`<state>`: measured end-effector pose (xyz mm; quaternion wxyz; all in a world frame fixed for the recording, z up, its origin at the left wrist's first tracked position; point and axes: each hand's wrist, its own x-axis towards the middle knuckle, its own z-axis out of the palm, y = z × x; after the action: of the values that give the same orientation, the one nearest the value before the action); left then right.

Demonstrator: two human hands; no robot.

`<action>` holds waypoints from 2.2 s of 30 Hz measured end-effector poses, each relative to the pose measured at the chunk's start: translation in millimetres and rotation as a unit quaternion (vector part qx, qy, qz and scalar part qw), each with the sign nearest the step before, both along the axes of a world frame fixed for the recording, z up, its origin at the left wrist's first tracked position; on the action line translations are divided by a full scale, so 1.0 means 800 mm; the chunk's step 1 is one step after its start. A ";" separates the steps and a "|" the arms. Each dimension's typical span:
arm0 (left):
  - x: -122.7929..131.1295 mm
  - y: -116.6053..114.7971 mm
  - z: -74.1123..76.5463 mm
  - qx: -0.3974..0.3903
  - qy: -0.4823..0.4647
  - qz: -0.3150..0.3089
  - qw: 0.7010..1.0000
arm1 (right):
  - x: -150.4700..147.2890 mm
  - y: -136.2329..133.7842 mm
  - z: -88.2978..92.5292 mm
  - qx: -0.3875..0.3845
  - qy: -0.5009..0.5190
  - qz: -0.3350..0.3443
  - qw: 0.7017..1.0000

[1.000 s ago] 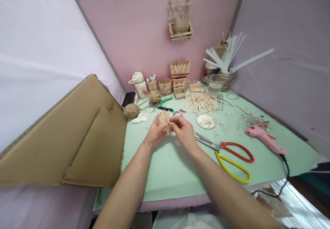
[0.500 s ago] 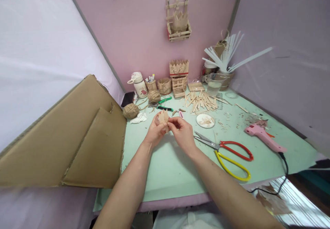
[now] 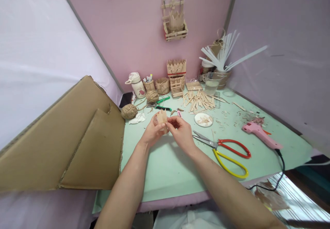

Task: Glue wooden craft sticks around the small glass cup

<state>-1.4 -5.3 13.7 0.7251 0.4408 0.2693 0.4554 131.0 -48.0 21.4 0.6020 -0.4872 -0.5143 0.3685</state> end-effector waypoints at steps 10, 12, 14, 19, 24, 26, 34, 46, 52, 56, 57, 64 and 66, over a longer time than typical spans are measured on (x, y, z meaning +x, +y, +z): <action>-0.004 0.002 -0.004 -0.003 -0.009 -0.032 0.999 | 0.008 0.005 -0.001 0.004 -0.010 0.033 0.999; -0.004 0.004 -0.006 -0.004 -0.010 -0.037 0.999 | 0.009 0.007 -0.004 -0.002 -0.007 0.035 0.999; -0.005 0.004 -0.007 -0.005 -0.006 -0.041 0.999 | 0.009 0.008 -0.007 -0.006 -0.004 0.037 0.999; -0.004 0.001 -0.002 -0.013 0.019 -0.033 0.999 | 0.010 0.012 -0.011 -0.010 0.008 0.056 0.998; -0.003 -0.001 -0.002 -0.010 0.023 -0.008 1.000 | 0.012 0.012 -0.007 -0.009 0.035 0.077 0.996; -0.003 0.000 -0.004 -0.011 0.021 -0.005 1.000 | 0.013 0.012 -0.004 -0.002 0.049 0.072 0.996; -0.001 0.000 -0.005 -0.006 0.027 -0.004 1.000 | 0.015 0.013 0.002 -0.007 0.029 0.061 0.998; 0.002 -0.001 -0.004 0.004 0.038 0.003 0.999 | 0.005 0.005 -0.001 -0.009 0.004 0.003 1.000; 0.002 -0.001 -0.003 0.006 0.033 -0.001 0.999 | 0.003 0.005 -0.004 -0.005 0.002 0.004 1.000; 0.001 0.000 -0.005 0.007 0.042 -0.003 0.999 | 0.004 0.005 -0.003 -0.016 -0.006 0.021 1.000; 0.001 0.000 -0.006 0.007 0.041 -0.001 0.999 | 0.004 0.005 -0.002 -0.020 0.000 0.029 0.999; 0.000 0.000 -0.006 -0.012 0.037 -0.002 0.999 | 0.016 0.011 0.008 -0.020 0.085 0.051 0.995; 0.001 -0.001 -0.006 -0.018 0.047 -0.006 0.999 | 0.021 0.012 0.011 -0.024 0.093 0.077 0.992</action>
<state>-0.3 -5.9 9.2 0.7224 0.4498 0.3086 0.4249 148.0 -38.5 30.3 0.6051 -0.4243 -0.4826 0.4699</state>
